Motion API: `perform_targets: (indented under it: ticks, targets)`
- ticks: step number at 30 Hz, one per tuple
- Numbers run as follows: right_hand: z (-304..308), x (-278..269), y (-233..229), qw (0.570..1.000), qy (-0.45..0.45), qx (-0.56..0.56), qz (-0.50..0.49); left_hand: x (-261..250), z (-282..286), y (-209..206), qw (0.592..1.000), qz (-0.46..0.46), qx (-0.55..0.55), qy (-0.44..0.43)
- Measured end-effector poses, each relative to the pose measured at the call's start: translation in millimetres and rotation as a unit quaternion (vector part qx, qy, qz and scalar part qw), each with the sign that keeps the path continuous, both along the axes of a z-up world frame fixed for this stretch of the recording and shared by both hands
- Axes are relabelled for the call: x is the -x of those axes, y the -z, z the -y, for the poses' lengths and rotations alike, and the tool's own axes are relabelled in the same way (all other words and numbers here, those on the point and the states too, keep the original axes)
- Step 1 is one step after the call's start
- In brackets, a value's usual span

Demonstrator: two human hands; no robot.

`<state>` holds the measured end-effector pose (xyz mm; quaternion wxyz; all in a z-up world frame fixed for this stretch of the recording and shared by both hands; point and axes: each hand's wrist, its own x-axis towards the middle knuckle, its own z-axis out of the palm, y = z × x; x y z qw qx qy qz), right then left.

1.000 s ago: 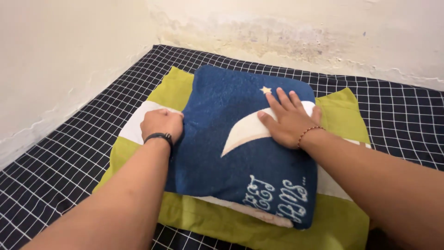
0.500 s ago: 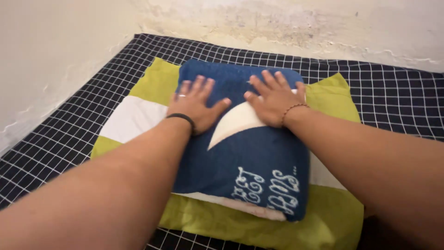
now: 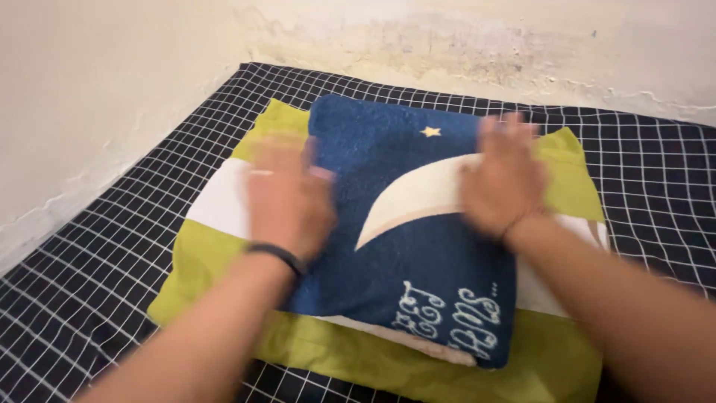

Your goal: Fold a blue blanket and place it neatly on top of a pillow on a bed.

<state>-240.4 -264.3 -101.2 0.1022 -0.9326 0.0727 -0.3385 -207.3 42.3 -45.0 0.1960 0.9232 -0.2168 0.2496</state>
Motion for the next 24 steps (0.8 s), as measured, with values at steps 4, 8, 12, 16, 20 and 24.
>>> perform_targets:
  ticks: [4, 8, 12, 16, 20, 24]
  targets:
    - [-102.7, 60.6, -20.7, 0.985, -0.168, -0.018, -0.037, 41.7, 28.4, 40.4, 0.977, 0.082, -0.117, 0.162]
    - [-88.9, 84.7, -30.1, 0.974, -0.046, 0.019, -0.219, 37.3, 11.3, 51.9, 0.989, 0.011, -0.108, 0.101]
    - [-37.3, 89.7, -29.4, 0.963, 0.057, -0.003, -0.265, 29.0, -24.8, 32.5, 0.980, -0.097, -0.166, -0.059]
    - [10.2, 103.9, -9.9, 0.961, 0.113, -0.004, -0.250, 18.0, -66.2, 48.4, 0.980, -0.127, -0.037, -0.149]
    - [-26.1, 143.5, -14.2, 0.914, 0.144, -0.282, -0.255, 57.7, -68.9, 49.3, 0.926, -0.227, 0.229, -0.194]
    - [-66.6, 165.9, 8.5, 0.869, 0.002, -0.388, -0.306, 73.0, -64.3, 68.2, 0.917, -0.247, 0.277, -0.147]
